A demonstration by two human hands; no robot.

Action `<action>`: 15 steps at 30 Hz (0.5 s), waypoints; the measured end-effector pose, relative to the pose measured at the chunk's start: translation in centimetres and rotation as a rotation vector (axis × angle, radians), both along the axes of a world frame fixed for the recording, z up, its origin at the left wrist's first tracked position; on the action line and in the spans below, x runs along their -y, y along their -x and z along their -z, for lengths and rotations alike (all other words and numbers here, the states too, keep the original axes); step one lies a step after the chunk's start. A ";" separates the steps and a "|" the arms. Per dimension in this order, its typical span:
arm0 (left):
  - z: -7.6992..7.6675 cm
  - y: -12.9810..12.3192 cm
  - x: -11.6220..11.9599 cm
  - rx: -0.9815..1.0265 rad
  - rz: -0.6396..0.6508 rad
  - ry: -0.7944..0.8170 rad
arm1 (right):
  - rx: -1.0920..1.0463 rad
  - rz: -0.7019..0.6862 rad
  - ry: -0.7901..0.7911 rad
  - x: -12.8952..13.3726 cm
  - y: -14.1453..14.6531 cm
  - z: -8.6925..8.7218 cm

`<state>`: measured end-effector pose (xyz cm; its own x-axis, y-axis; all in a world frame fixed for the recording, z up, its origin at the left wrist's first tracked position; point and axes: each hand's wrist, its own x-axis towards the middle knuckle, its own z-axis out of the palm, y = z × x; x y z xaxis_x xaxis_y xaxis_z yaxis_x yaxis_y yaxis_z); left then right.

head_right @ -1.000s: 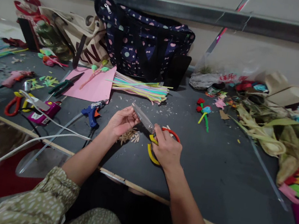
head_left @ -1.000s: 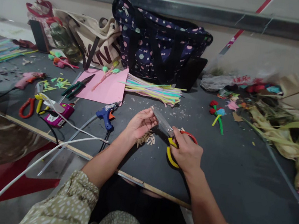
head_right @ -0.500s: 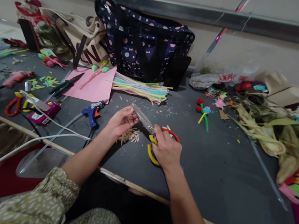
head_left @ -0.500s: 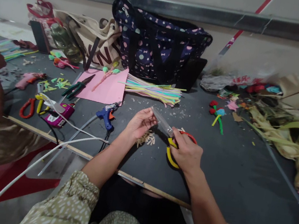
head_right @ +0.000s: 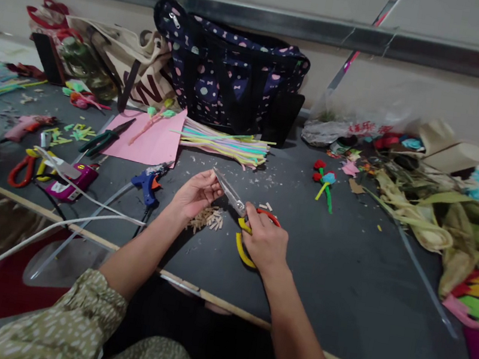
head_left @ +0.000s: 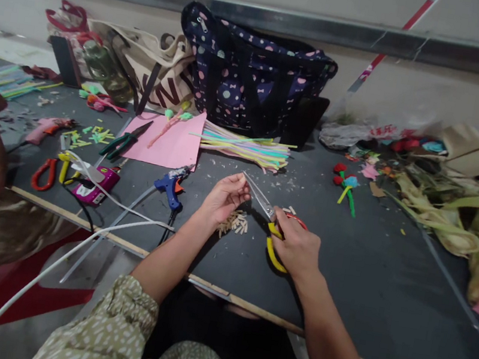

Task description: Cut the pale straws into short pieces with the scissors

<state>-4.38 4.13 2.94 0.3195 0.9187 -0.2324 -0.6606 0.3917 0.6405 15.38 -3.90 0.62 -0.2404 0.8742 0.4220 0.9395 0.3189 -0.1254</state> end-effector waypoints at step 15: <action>0.1 0.3 -0.3 0.033 -0.104 0.014 | -0.089 0.055 0.027 -0.4 -0.1 -0.5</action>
<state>-4.70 4.44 2.88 0.2302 0.9441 -0.2360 -0.7187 0.3285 0.6128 15.49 -3.48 1.09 -0.1545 0.8961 0.4161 0.9402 0.2628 -0.2168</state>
